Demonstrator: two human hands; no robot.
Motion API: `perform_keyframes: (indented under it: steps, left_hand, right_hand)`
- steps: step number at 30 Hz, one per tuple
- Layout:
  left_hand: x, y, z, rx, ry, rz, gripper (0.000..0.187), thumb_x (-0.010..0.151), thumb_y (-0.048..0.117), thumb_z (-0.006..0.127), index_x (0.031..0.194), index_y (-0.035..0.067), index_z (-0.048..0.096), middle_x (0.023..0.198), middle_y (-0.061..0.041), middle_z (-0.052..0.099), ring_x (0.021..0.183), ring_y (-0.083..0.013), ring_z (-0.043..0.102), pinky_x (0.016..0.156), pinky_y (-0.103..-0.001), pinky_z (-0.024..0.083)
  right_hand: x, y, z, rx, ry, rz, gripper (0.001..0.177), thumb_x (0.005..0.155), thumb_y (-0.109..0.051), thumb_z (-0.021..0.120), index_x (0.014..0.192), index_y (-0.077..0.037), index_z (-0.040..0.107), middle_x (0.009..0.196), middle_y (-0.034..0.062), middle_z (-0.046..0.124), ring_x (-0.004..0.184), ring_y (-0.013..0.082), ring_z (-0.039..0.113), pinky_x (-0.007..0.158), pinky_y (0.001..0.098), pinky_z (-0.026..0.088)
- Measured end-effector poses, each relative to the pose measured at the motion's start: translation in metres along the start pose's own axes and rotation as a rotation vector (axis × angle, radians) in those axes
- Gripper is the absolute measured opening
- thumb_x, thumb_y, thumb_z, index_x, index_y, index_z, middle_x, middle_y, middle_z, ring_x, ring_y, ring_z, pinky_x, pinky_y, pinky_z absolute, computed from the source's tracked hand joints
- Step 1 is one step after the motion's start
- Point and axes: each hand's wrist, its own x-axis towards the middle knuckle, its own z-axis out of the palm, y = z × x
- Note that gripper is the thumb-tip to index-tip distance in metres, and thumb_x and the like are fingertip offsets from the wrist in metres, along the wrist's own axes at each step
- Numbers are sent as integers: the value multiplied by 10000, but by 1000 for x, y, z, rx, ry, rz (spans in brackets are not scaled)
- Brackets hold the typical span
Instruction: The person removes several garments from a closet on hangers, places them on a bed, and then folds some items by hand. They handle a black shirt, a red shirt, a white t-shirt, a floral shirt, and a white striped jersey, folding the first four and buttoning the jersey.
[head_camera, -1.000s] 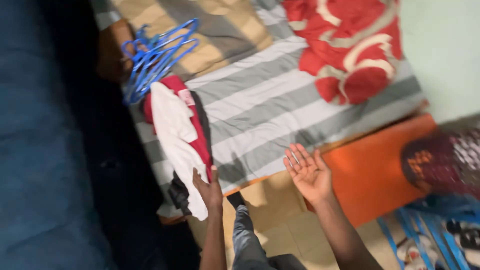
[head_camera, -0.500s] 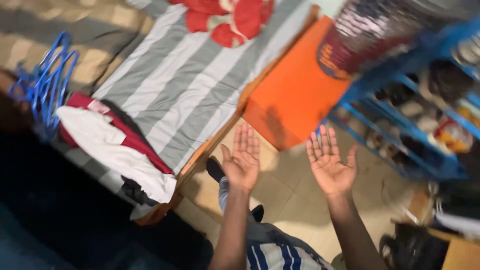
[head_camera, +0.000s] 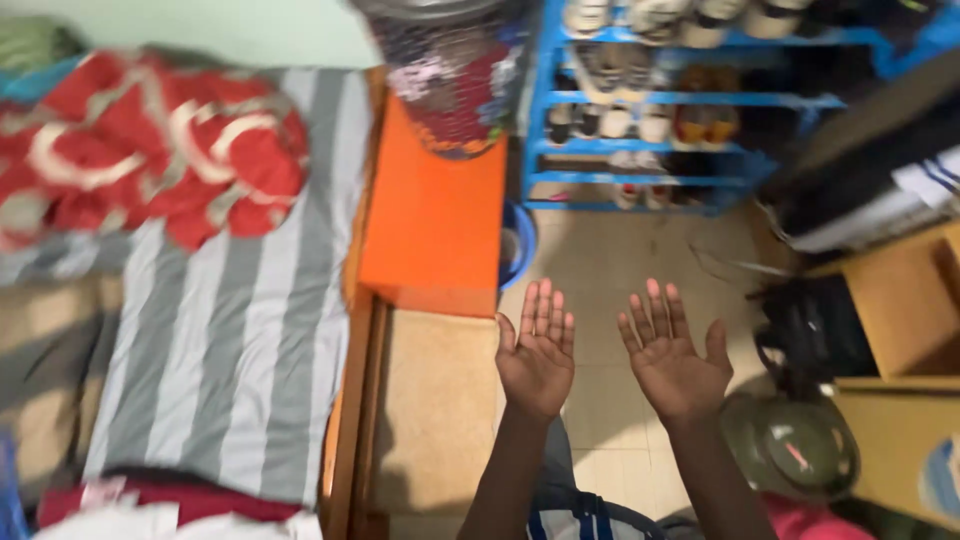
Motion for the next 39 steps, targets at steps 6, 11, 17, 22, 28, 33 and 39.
perform_keyframes:
  steps: [6, 11, 17, 22, 28, 33, 39]
  left_hand:
    - [66, -56, 6, -30, -111, -238, 633, 1051, 506, 478, 1525, 87, 456, 1572, -47, 493, 1451, -205, 445, 1223, -395, 350]
    - [137, -101, 21, -67, -178, -419, 594, 1062, 433, 504, 1531, 74, 449, 1567, -85, 505, 1462, -225, 454, 1240, -407, 325]
    - [205, -149, 38, -66, -211, -563, 585, 1062, 418, 503, 1528, 69, 437, 1589, -95, 459, 1468, -251, 427, 1247, -432, 295]
    - [247, -197, 48, -8, -179, -661, 576, 1067, 398, 468, 1525, 52, 426, 1596, -96, 458, 1465, -259, 424, 1230, -434, 300]
    - [308, -253, 28, 96, -221, -811, 536, 1071, 380, 425, 1512, 76, 445, 1575, -86, 469, 1423, -252, 458, 1196, -446, 334]
    - [354, -321, 28, 164, -164, -953, 522, 1046, 384, 400, 1464, 84, 490, 1519, -74, 523, 1376, -240, 513, 1163, -435, 385]
    - [426, -423, 5, 851, -79, -856, 498, 1044, 378, 496, 1376, 26, 614, 1356, -112, 664, 1163, -228, 644, 1038, -391, 490]
  right_hand:
    - [23, -59, -30, 187, 52, -195, 712, 992, -568, 541, 1505, -76, 502, 1599, 104, 493, 1538, 296, 363, 1280, 512, 211]
    - [58, -113, -20, 311, 102, -327, 712, 1004, -555, 541, 1499, -45, 502, 1573, 119, 501, 1506, 291, 420, 1274, 505, 261]
    - [96, -176, -13, 415, -38, -485, 670, 1042, -537, 499, 1436, 3, 545, 1545, 164, 533, 1488, 305, 421, 1253, 508, 258]
    - [102, -219, -9, 388, -15, -640, 676, 1030, -541, 487, 1413, 11, 558, 1514, 162, 542, 1470, 320, 420, 1251, 506, 251]
    - [105, -271, -26, 445, 147, -795, 694, 1002, -548, 505, 1401, 20, 532, 1519, 178, 518, 1444, 329, 433, 1232, 516, 252]
    - [115, -319, -74, 437, 288, -889, 692, 980, -515, 517, 1432, 8, 493, 1543, 167, 501, 1449, 302, 425, 1231, 504, 258]
    - [149, -405, -86, 490, 256, -952, 689, 986, -490, 557, 1430, 33, 501, 1518, 182, 515, 1449, 332, 435, 1216, 497, 280]
